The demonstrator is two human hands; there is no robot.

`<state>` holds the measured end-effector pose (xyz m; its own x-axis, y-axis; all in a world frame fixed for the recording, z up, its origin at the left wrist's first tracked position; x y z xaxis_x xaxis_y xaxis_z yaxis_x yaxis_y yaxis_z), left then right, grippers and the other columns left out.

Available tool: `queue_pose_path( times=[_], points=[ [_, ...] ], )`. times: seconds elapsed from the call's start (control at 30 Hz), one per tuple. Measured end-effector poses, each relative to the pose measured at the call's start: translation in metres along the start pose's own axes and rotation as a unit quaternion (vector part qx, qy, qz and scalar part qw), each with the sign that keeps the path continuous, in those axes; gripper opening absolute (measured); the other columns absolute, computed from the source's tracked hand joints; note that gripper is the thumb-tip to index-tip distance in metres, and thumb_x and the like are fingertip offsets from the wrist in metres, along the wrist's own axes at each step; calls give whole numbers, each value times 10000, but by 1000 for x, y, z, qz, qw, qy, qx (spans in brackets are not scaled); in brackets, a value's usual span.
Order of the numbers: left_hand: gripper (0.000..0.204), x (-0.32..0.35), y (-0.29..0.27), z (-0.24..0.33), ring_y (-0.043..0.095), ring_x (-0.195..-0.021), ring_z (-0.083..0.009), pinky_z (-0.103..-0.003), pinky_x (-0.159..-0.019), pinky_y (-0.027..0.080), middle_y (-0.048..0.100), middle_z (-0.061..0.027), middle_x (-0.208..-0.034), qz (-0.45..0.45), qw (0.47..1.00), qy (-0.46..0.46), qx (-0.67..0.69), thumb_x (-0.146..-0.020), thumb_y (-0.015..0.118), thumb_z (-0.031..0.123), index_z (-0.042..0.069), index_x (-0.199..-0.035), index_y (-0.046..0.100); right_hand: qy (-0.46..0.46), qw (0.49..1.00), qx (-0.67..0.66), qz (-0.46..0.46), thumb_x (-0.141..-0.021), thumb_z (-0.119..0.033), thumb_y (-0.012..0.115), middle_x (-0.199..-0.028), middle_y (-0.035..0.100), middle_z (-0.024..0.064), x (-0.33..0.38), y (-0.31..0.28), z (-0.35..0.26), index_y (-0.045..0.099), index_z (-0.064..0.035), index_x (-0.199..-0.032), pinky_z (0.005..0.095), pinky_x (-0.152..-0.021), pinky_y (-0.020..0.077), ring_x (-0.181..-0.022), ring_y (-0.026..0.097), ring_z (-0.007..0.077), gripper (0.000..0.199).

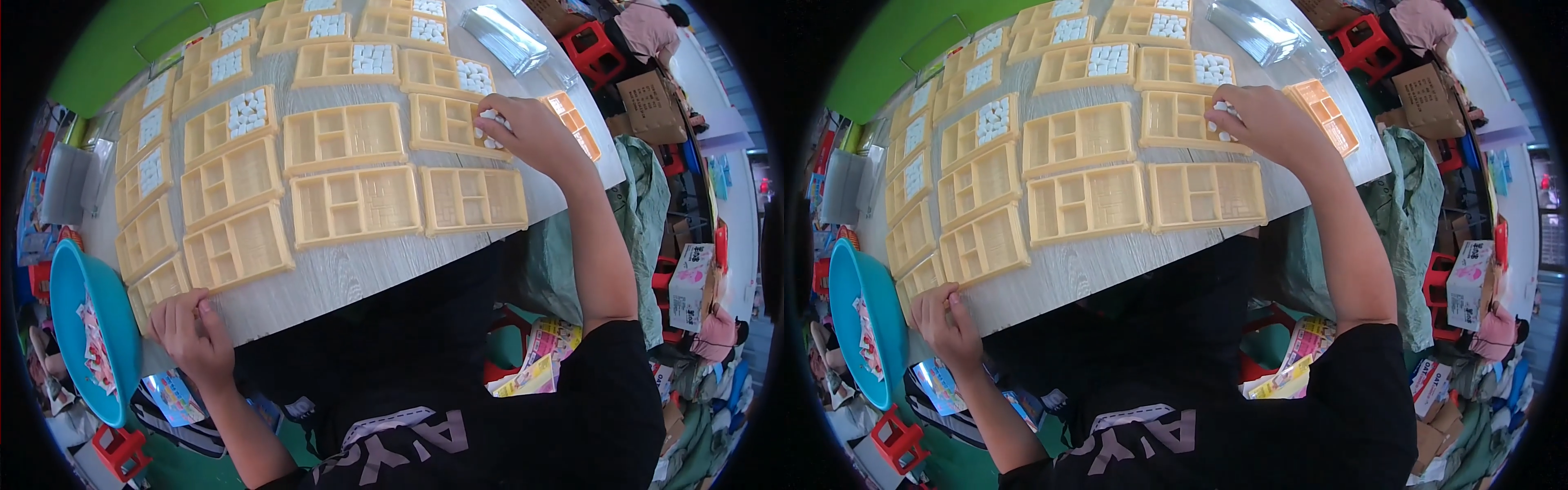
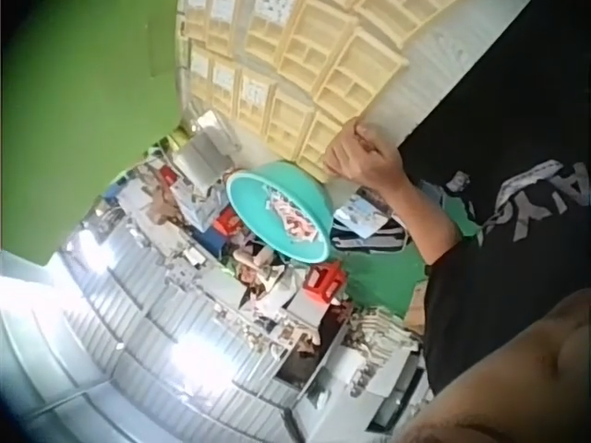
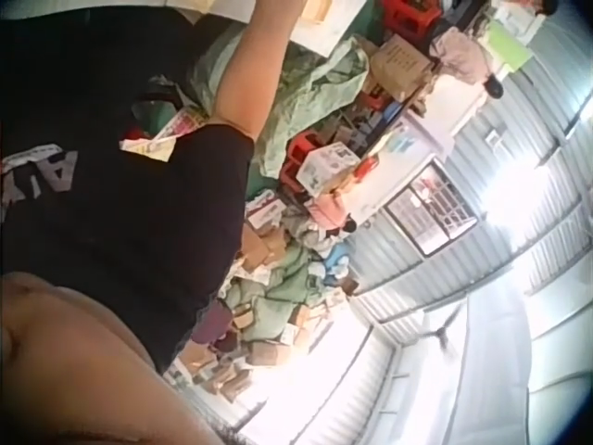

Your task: Sorting small white cubes into compartments of yellow plastic trays.

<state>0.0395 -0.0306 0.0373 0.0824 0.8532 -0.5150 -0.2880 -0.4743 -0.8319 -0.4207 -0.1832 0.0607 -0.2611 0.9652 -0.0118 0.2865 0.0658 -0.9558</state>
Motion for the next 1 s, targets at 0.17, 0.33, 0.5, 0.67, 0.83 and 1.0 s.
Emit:
queue_pose_path(
  times=[0.17, 0.33, 0.5, 0.67, 0.83, 1.0],
  points=[
    [105, -1, 1, 0, 608, -940, -323, -420, -987, 381, 680, -110, -896, 7, 1000, 11, -14, -926, 619, 107, 50, -944, 706, 0, 1000, 14, 19, -1059, -385, 618, -948, 752, 159, -1, 2, 3, 701, -41, -1136, 402, -770, 536, -837, 718, 311, 363],
    [107, -1, 3, 2, 608, -934, -321, -421, -991, 382, 680, -109, -893, -1, 1000, 4, -13, -927, 619, 108, 51, -945, 707, -41, 997, 16, 66, -1066, -389, 609, -937, 748, 155, 0, 0, 8, 697, -46, -1134, 412, -753, 521, -831, 701, 308, 360],
    [106, -1, 2, 2, 610, -929, -317, -421, -994, 382, 680, -109, -885, -2, 1000, 4, -15, -925, 620, 106, 51, -945, 709, -15, 998, 22, 60, -1052, -383, 632, -868, 717, 146, -4, 1, 5, 670, -52, -1066, 402, -709, 497, -762, 658, 289, 333],
    [103, 0, 3, 2, 614, -933, -314, -419, -995, 385, 686, -106, -891, 1, 1000, 9, -21, -920, 623, 105, 52, -945, 709, 13, 999, 22, 27, -1050, -385, 633, -812, 677, 148, -8, -4, -2, 659, -38, -1026, 396, -665, 468, -709, 615, 265, 348],
    [96, 0, 3, 0, 613, -928, -313, -419, -981, 391, 686, -107, -893, -4, 1000, 6, -24, -912, 632, 107, 54, -940, 706, 17, 998, 4, 53, -1070, -359, 602, -806, 671, 167, -9, 2, 4, 648, -19, -1015, 407, -668, 468, -718, 627, 297, 347],
    [89, -1, 3, 3, 609, -911, -314, -414, -963, 401, 681, -110, -887, 0, 1000, 7, -17, -905, 636, 104, 52, -936, 702, -43, 987, -42, 151, -1092, -268, 550, -895, 695, 210, -15, 0, 5, 640, 24, -1041, 445, -758, 507, -830, 664, 393, 309]
  ],
)
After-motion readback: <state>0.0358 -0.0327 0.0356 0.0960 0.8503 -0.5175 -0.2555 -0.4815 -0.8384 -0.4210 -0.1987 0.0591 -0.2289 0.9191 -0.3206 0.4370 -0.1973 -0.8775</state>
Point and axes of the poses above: each hand's wrist, its own x-axis away from the middle knuckle, its own y-axis out of the palm, z = x × y, the point moved 4 cm from there along -x, towards the middle knuckle
